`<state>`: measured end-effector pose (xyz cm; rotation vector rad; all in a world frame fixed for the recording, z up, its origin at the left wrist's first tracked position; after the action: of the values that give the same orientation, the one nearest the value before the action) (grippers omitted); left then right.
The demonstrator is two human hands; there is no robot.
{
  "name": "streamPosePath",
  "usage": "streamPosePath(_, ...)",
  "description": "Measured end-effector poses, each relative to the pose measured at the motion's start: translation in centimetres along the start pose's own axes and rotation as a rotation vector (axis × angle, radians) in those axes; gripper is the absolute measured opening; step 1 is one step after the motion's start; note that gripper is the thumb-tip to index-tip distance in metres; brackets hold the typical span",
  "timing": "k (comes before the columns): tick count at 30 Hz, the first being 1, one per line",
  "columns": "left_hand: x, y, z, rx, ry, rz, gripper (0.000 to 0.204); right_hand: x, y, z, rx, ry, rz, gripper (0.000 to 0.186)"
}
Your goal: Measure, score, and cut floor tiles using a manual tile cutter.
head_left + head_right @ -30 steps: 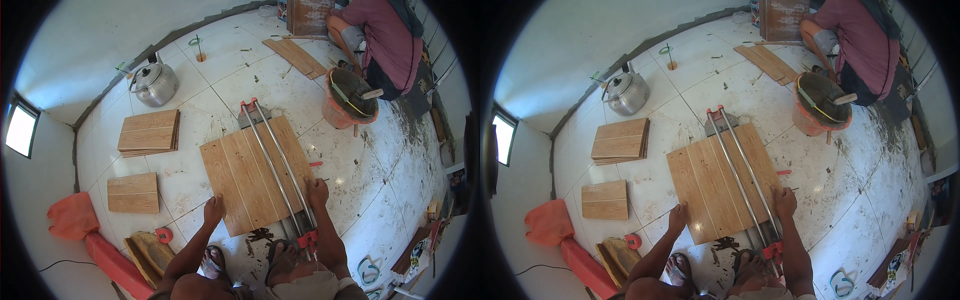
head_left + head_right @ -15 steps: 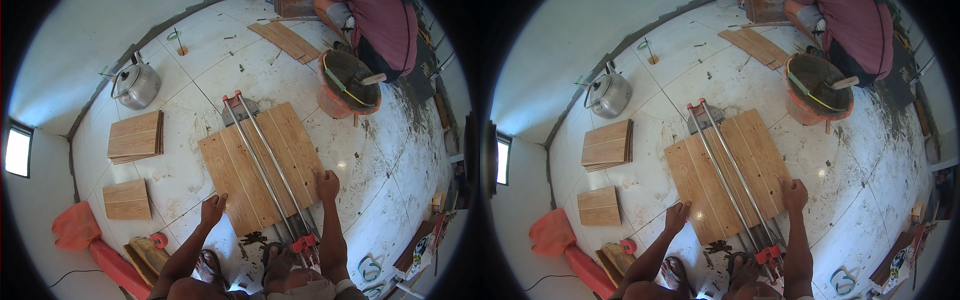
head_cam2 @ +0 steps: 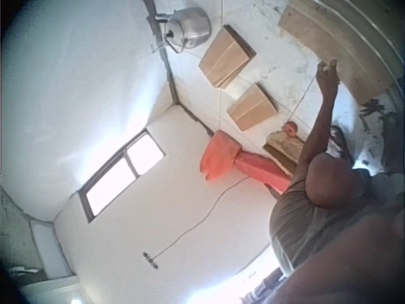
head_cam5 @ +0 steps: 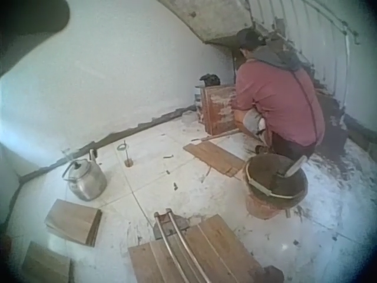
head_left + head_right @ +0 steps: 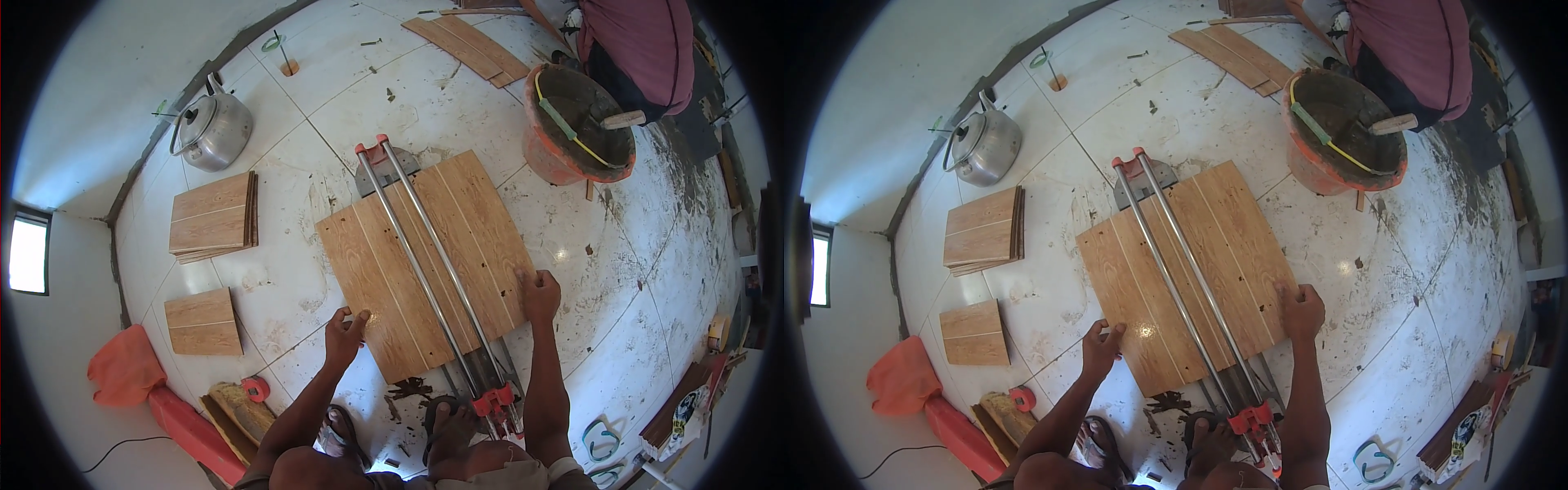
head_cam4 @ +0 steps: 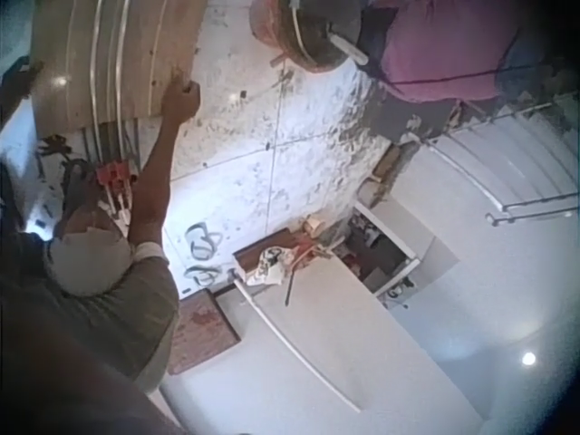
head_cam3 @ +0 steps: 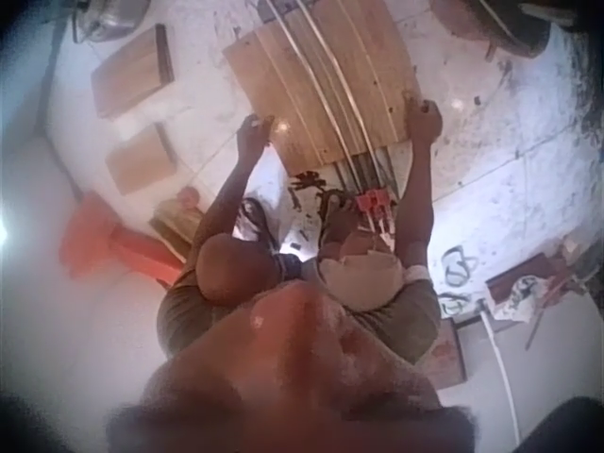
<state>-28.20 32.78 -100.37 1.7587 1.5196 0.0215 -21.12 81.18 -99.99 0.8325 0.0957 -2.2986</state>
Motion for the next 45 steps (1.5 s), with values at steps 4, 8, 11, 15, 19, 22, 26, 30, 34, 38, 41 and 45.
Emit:
streamPosePath(4,0.0,-0.7,-0.2,0.008,0.022,0.009,0.041,0.1,-0.3,0.0,0.027,-0.017,0.000,0.050)
streamPosePath(8,0.5,-1.0,-0.1,0.005,-0.019,0.041,0.041,-0.1,-0.8,0.1,0.018,-0.008,-0.006,0.050)
streamPosePath(11,0.3,-1.2,0.3,-0.005,-0.030,0.052,0.041,0.0,-0.8,0.3,0.020,-0.003,0.001,0.051)
streamPosePath(15,0.4,-1.2,0.4,-0.025,-0.004,0.073,0.042,0.1,-0.8,0.6,0.030,-0.008,0.019,0.052)
streamPosePath(19,0.5,-1.3,0.7,-0.035,0.015,0.075,0.042,0.1,-0.7,0.7,0.029,-0.012,0.022,0.052)
streamPosePath(22,0.7,-1.3,0.7,-0.038,0.066,0.070,0.041,0.0,-0.9,0.8,0.036,-0.006,0.012,0.051)
streamPosePath(26,0.6,-1.8,1.3,-0.088,0.086,0.099,0.038,0.4,-1.2,1.0,0.037,-0.059,0.050,0.048)
streamPosePath(30,0.8,-2.0,1.5,-0.130,0.117,0.127,0.038,1.1,-2.1,0.6,0.083,-0.159,0.163,0.051)
streamPosePath(34,0.7,-2.0,1.2,-0.150,0.091,0.143,0.039,1.1,-2.2,0.7,0.084,-0.137,0.170,0.052)
streamPosePath(38,0.8,-2.2,1.1,-0.162,0.022,0.216,0.044,1.2,-2.4,1.1,0.104,-0.146,0.183,0.051)
streamPosePath(41,1.1,-2.5,1.5,-0.170,-0.003,0.273,0.047,1.1,-2.6,1.3,0.083,-0.131,0.183,0.051)
streamPosePath(45,1.2,-2.5,1.7,-0.201,-0.015,0.363,0.051,1.3,-2.8,1.4,0.075,-0.127,0.203,0.051)
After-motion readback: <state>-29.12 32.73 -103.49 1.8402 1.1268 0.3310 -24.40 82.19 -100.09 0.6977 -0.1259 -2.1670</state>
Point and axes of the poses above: each hand's wrist, its own y-axis away from the middle knuckle, its own x-axis out of the palm, z = x × y, the point moved 10 cm from there along -y, towards the middle knuckle, and after that the axes turned 15 degrees about -y, right-handed, at the moved point
